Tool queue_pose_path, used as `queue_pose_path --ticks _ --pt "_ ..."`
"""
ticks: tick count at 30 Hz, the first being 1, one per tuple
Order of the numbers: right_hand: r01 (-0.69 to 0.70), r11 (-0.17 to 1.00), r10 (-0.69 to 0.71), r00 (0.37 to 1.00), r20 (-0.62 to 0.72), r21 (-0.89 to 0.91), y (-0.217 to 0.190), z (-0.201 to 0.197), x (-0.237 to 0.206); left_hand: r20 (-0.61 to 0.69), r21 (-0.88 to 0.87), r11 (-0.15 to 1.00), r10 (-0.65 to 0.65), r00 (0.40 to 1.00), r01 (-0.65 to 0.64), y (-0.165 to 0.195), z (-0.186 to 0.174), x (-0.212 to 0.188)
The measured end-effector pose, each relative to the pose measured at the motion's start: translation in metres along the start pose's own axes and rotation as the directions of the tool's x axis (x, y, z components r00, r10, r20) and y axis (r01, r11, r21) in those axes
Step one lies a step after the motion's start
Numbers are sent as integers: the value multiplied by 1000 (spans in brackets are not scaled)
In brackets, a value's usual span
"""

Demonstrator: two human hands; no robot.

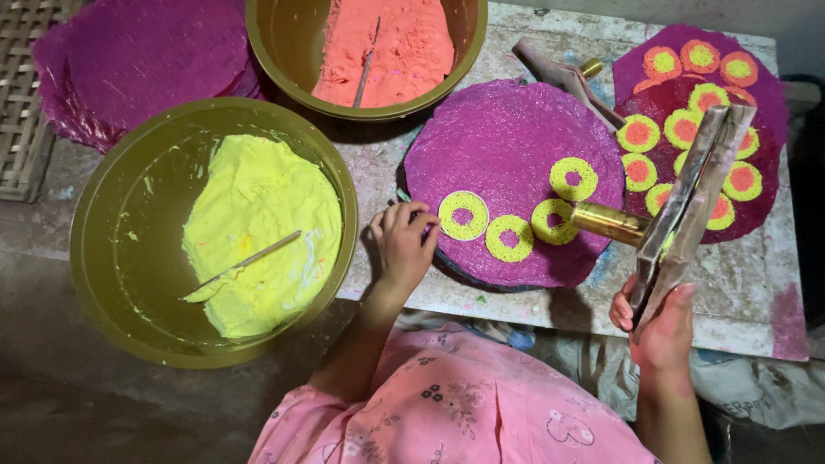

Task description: The person uses a wooden press to shape yellow dough into rings on a purple mat, then fills the centers with pink dough using the same press. The finished pieces are arranged on a second purple mat.

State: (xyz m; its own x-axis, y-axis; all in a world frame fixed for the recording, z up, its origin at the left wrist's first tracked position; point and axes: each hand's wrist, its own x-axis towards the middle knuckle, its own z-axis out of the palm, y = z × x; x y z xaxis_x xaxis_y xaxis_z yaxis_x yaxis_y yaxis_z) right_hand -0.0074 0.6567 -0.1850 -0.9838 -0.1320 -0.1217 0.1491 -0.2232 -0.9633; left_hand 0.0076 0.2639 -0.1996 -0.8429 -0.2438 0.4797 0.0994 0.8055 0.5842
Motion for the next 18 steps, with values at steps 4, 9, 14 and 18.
queue_pose_path --ticks 4,9,14,18 --pt "26 999 -26 1000 3 -22 -4 5 -5 9 -177 980 -95 995 95 3 -4 10" --pt "29 1000 -29 1000 2 -7 -3 8 -7 96 -246 964 -77 992 98 -4 12 26" --pt "27 1000 -27 1000 -4 6 1 7 -8 82 -43 999 -15 996 18 -10 30 34" --pt "43 999 -43 999 -10 13 3 5 -11 89 -13 994 109 990 -108 -11 29 36"
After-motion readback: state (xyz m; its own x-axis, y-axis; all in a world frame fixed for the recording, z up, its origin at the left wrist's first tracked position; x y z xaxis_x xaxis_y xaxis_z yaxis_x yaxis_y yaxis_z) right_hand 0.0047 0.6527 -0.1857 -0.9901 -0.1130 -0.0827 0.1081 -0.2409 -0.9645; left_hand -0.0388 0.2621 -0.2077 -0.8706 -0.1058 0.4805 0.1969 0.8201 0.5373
